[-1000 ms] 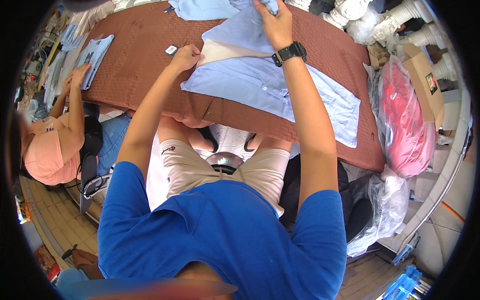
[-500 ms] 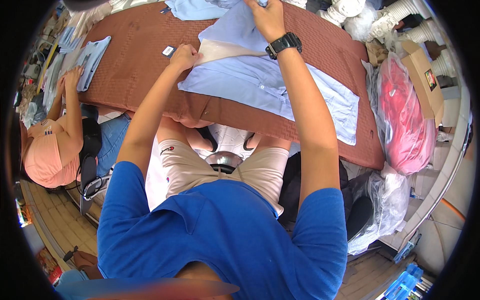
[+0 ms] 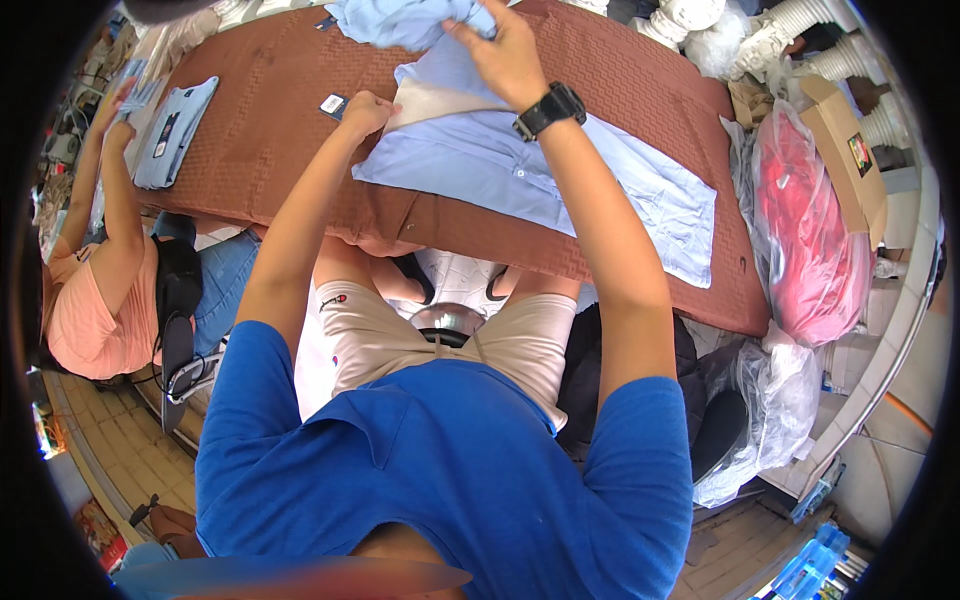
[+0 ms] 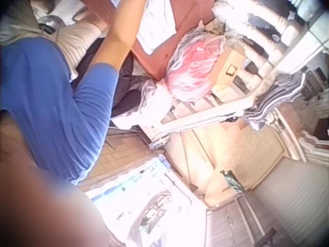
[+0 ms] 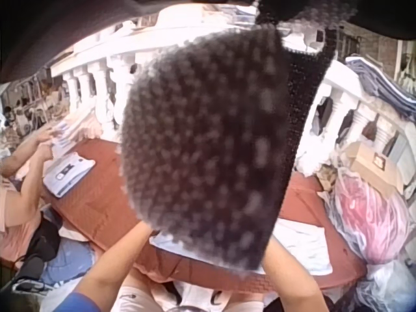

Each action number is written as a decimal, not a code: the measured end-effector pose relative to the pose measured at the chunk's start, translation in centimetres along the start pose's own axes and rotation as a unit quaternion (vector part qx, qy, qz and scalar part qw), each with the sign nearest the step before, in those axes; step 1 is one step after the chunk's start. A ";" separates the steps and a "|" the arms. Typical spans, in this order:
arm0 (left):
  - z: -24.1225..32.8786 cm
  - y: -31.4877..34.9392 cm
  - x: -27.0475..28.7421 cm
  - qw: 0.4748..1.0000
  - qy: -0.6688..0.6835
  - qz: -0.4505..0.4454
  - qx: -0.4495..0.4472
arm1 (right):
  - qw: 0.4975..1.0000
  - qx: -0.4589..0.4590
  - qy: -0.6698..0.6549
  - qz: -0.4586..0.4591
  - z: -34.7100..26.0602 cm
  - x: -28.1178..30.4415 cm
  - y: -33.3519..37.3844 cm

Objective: The person folds a shirt by laying it flat on a table, using a rectangular board to guide the folds, and then placing a tag and a plastic cover on the folded shirt.

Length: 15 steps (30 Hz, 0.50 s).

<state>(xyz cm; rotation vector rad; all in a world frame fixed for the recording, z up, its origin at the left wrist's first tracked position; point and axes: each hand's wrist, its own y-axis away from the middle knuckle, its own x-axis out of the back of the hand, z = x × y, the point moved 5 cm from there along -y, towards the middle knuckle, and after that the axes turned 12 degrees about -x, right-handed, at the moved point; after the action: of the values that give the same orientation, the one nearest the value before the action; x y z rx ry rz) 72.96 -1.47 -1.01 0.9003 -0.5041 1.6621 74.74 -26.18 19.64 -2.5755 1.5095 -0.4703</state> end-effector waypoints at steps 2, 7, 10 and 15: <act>-0.8 -0.1 0.2 1.000 -0.006 -0.005 0.014 | 1.000 0.004 0.004 -0.026 0.2 -1.5 1.5; -1.2 0.4 0.0 1.000 -0.004 0.018 0.010 | 0.994 0.034 0.103 -0.009 2.9 -5.4 7.3; 0.6 1.6 0.3 1.000 0.014 0.021 0.003 | 0.987 0.027 0.159 -0.013 5.4 -7.3 11.4; -2.7 0.7 2.0 0.978 0.069 0.075 -0.179 | 0.973 0.039 0.177 -0.141 7.3 -9.7 16.4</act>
<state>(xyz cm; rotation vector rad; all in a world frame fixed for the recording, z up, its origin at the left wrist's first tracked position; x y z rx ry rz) 71.31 1.56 -1.07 0.4881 -0.7625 1.6845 59.12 -26.25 6.52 -2.7605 1.1759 -1.0500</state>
